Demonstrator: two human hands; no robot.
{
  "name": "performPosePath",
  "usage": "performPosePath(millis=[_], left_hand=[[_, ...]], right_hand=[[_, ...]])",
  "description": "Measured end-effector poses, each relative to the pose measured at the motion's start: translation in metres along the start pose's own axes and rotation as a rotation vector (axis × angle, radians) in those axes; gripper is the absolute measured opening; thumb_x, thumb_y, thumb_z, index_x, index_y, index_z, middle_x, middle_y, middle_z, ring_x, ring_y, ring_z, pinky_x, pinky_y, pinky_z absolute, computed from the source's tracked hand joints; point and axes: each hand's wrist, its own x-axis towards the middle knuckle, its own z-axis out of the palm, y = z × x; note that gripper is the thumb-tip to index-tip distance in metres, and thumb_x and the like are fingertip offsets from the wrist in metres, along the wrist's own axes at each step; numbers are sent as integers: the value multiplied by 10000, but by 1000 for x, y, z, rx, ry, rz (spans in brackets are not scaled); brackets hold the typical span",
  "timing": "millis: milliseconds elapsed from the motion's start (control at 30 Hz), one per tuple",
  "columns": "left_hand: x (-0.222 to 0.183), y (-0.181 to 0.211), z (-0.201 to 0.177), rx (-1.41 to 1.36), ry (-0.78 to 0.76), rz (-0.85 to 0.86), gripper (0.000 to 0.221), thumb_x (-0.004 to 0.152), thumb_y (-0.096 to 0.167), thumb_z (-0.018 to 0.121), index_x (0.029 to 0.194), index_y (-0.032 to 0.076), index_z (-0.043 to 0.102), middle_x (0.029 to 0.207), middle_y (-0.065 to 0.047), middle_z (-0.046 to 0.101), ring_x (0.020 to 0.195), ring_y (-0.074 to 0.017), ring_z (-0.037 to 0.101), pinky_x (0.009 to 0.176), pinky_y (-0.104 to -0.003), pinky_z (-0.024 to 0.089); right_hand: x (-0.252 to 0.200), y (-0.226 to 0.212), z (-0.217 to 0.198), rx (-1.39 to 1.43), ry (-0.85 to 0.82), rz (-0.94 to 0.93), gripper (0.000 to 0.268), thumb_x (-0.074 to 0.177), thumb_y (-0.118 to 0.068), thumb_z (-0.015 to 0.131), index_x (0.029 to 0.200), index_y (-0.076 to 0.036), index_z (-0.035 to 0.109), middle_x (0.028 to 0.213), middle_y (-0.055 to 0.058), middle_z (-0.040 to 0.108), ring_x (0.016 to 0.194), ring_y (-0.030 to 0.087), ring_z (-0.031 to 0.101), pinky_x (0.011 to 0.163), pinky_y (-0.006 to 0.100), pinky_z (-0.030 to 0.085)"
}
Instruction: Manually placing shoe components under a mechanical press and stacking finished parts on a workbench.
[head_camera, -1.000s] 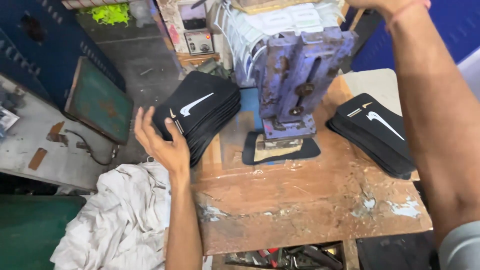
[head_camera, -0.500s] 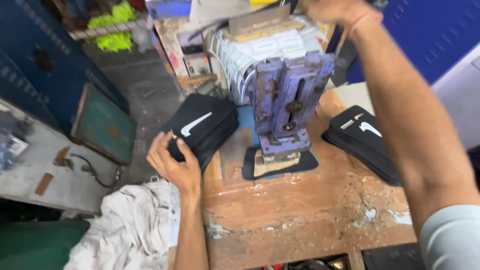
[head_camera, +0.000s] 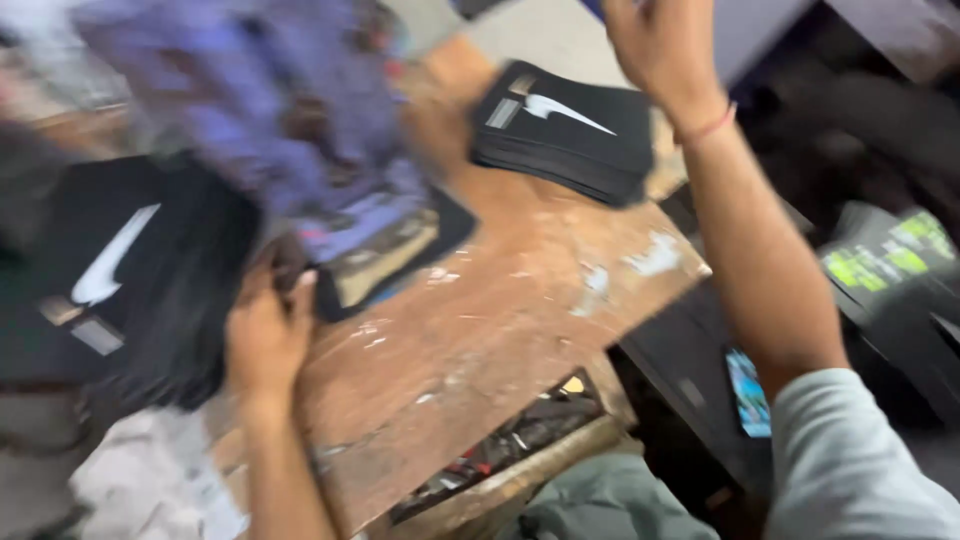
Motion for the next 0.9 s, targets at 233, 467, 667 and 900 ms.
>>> performPosePath(millis=[233,467,667,900], left_hand=[[-17,-78,37,27,-298,-234,376,1101,382,699,1086,7,730,986,-199,727,904,-370,701,814,-473,530],[-43,-152,81,361,38,-15,208,1028,124,607,1047,-69,684,968,-223,736,856,-379,695,721,-425,526],[-43,-140,21,50,267,-57,344,1161,177,543,1057,-128,663,941,-232,703,841,-308,636,753,-423,496],[-4,-49,-33,-193,561,73,314,1239,219,535,1319,-71,447,1263,-176,503,1222,-265,544,1125,-382,465]], right_hand=[[-219,111,-126,-170,106,273,266,1025,-47,745,1286,-14,706,1140,178,699,892,299,668,780,370,540],[-432,272,-253,-874,196,654,192,956,-76,685,1139,-36,727,1088,246,664,974,442,649,824,516,522],[-525,336,-236,-1145,-193,668,416,823,-455,812,1024,-100,729,985,218,670,883,426,651,722,526,530],[-199,27,-125,-146,21,247,318,1076,-114,748,1333,44,645,1339,253,664,1290,392,624,1128,459,484]])
